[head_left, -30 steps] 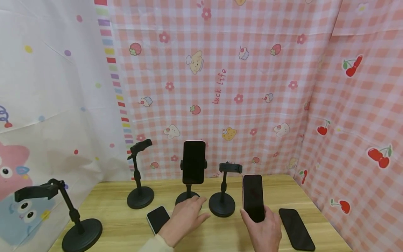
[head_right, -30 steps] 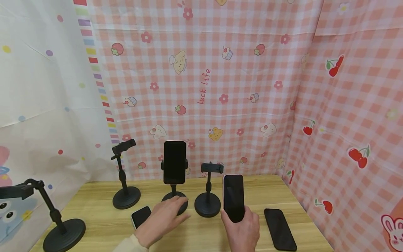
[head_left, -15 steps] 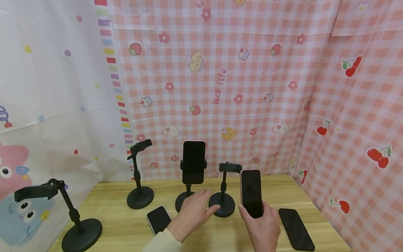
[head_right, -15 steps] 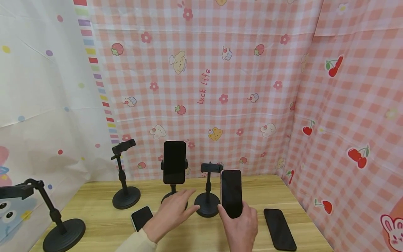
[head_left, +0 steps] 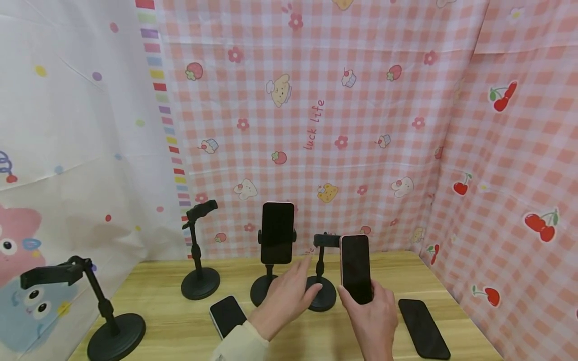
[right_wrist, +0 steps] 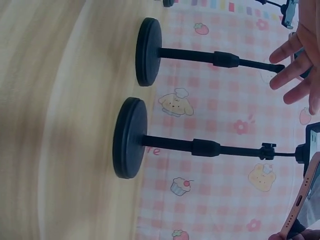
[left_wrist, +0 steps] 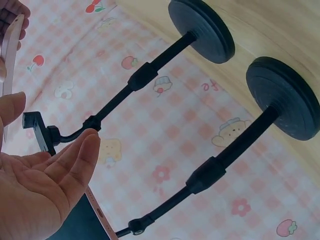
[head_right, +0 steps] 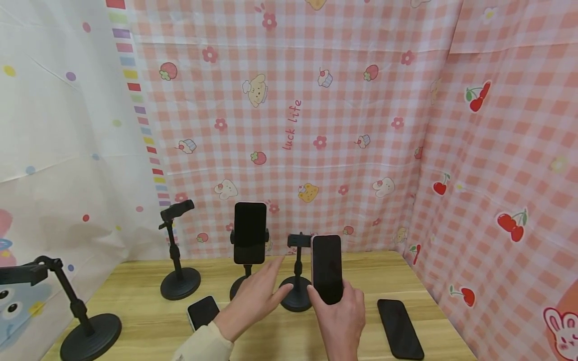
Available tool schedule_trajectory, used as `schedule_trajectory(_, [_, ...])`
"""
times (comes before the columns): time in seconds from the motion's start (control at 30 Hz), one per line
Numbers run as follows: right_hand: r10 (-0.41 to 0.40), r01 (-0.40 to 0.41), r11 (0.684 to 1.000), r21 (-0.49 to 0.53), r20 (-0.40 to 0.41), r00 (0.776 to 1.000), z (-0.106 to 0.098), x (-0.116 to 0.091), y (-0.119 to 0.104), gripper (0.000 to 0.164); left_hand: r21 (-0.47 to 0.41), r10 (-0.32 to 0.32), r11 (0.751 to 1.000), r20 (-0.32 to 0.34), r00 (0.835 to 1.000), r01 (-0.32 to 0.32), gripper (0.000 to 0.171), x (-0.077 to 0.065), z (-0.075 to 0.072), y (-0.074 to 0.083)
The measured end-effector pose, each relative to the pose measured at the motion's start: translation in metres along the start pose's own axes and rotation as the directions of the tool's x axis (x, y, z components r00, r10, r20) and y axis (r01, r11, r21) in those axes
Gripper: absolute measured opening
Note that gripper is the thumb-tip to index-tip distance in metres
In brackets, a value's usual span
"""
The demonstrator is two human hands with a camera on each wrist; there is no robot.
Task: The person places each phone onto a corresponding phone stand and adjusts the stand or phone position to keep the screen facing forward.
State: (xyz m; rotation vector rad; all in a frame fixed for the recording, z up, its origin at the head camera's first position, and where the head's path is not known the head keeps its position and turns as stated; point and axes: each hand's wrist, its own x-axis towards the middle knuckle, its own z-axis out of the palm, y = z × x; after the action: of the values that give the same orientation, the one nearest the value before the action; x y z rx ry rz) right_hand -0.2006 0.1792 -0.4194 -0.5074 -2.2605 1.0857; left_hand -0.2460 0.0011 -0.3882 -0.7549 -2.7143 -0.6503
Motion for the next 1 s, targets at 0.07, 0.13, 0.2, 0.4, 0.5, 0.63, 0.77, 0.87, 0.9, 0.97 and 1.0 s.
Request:
schedule_trajectory(0.07, [-0.015, 0.015, 1.0, -0.001, -0.002, 1.0, 0.0, 0.001, -0.002, 0.086, -0.003, 0.009, 1.0, -0.016, 1.0, -0.009, 0.075, 0.002, 0.0, 0.001])
schedule_trajectory(0.13, [-0.026, 0.026, 1.0, 0.004, -0.007, 1.0, 0.0, 0.001, -0.005, 0.085, -0.013, 0.016, 1.0, -0.028, 0.999, -0.016, 0.076, 0.004, 0.0, 0.001])
schedule_trajectory(0.2, [-0.038, 0.038, 0.999, 0.009, -0.011, 0.999, 0.0, 0.001, -0.006, 0.083, -0.028, 0.019, 0.999, -0.037, 0.999, -0.02, 0.075, 0.007, 0.001, 0.001])
schedule_trajectory(0.4, [-0.069, 0.069, 0.997, 0.023, -0.008, 0.998, -0.001, 0.003, -0.013, 0.082, -0.08, 0.019, 0.997, -0.065, 0.998, -0.024, 0.073, 0.013, 0.0, 0.002])
schedule_trajectory(0.5, [-0.073, 0.073, 0.997, 0.023, 0.005, 0.997, 0.0, 0.003, -0.017, 0.083, -0.124, 0.013, 0.992, -0.08, 0.997, -0.023, 0.073, 0.016, -0.001, 0.004])
schedule_trajectory(0.63, [-0.09, 0.09, 0.995, 0.035, 0.013, 0.996, 0.002, 0.005, -0.023, 0.084, -0.163, 0.01, 0.986, -0.093, 0.996, -0.025, 0.068, 0.022, -0.005, 0.006])
schedule_trajectory(0.77, [-0.121, 0.121, 0.991, 0.061, -0.001, 0.993, 0.006, 0.007, -0.027, 0.078, -0.176, -0.003, 0.984, -0.089, 0.996, -0.013, 0.061, 0.029, -0.007, 0.009])
schedule_trajectory(0.87, [-0.136, 0.136, 0.988, 0.076, -0.015, 0.991, 0.008, 0.009, -0.028, 0.074, -0.179, -0.013, 0.984, -0.081, 0.997, -0.002, 0.058, 0.033, -0.008, 0.011])
schedule_trajectory(0.9, [-0.14, 0.141, 0.987, 0.081, -0.017, 0.99, 0.009, 0.01, -0.029, 0.074, -0.179, -0.017, 0.984, -0.079, 0.997, 0.002, 0.057, 0.034, -0.009, 0.011])
schedule_trajectory(0.97, [-0.145, 0.145, 0.985, 0.09, -0.016, 0.989, 0.01, 0.012, -0.03, 0.074, -0.179, -0.018, 0.984, -0.076, 0.997, 0.004, 0.056, 0.037, -0.009, 0.012])
schedule_trajectory(1.0, [-0.147, 0.148, 0.984, 0.094, -0.016, 0.989, 0.011, 0.012, -0.031, 0.074, -0.181, -0.017, 0.983, -0.075, 0.997, 0.003, 0.055, 0.038, -0.01, 0.012])
